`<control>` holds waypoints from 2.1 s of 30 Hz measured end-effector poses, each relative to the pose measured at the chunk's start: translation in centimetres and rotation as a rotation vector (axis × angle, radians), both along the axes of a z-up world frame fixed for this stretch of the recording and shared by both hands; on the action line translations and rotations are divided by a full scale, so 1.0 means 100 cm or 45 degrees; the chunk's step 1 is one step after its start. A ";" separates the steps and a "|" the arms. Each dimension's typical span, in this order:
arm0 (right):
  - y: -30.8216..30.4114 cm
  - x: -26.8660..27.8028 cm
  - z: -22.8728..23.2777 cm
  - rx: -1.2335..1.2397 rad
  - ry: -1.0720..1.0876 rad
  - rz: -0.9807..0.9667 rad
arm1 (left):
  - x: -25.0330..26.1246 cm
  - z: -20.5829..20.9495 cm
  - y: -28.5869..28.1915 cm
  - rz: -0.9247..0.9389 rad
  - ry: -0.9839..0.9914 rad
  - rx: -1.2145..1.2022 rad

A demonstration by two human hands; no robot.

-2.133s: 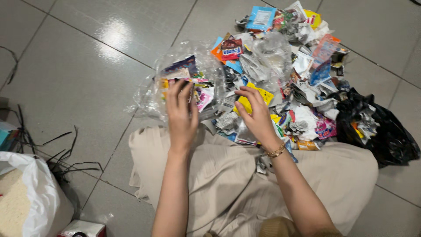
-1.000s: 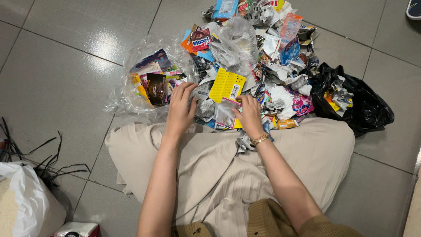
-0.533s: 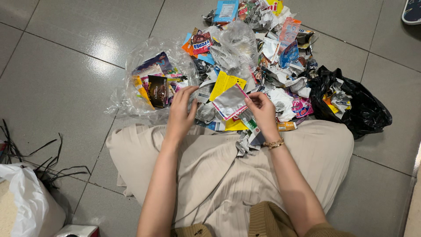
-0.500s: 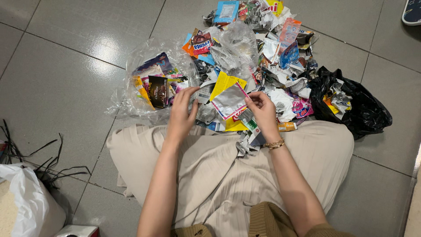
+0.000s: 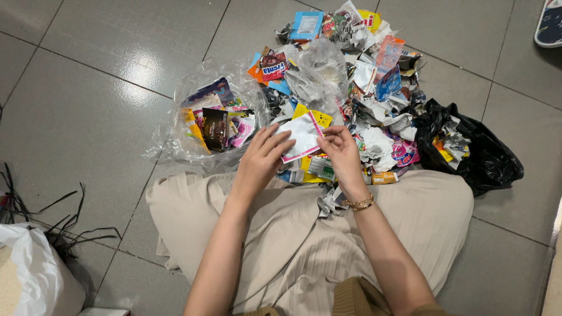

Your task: The person sits on the floor and sorts a large pile of empty snack and candy wrappers by hand. They pick up individual wrappers, inspect them, and place them into either a clear plastic bag or a black plastic bag. The task continues throughout the clip with repetitive pick-and-place actions.

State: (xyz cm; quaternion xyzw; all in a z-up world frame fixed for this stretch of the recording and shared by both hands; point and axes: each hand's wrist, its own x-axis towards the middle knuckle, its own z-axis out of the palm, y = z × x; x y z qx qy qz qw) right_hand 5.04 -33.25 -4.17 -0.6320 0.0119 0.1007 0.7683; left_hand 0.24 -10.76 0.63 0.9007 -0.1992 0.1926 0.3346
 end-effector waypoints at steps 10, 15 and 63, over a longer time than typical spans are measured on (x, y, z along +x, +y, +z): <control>-0.009 -0.004 0.005 -0.406 -0.510 0.177 | -0.003 -0.016 0.003 -0.025 0.207 -0.282; -0.005 -0.005 -0.003 -0.266 -0.274 0.323 | 0.000 -0.028 -0.002 -0.090 0.384 -0.533; 0.121 0.052 0.014 -0.665 -0.334 0.131 | -0.006 0.001 0.097 0.946 0.142 -0.588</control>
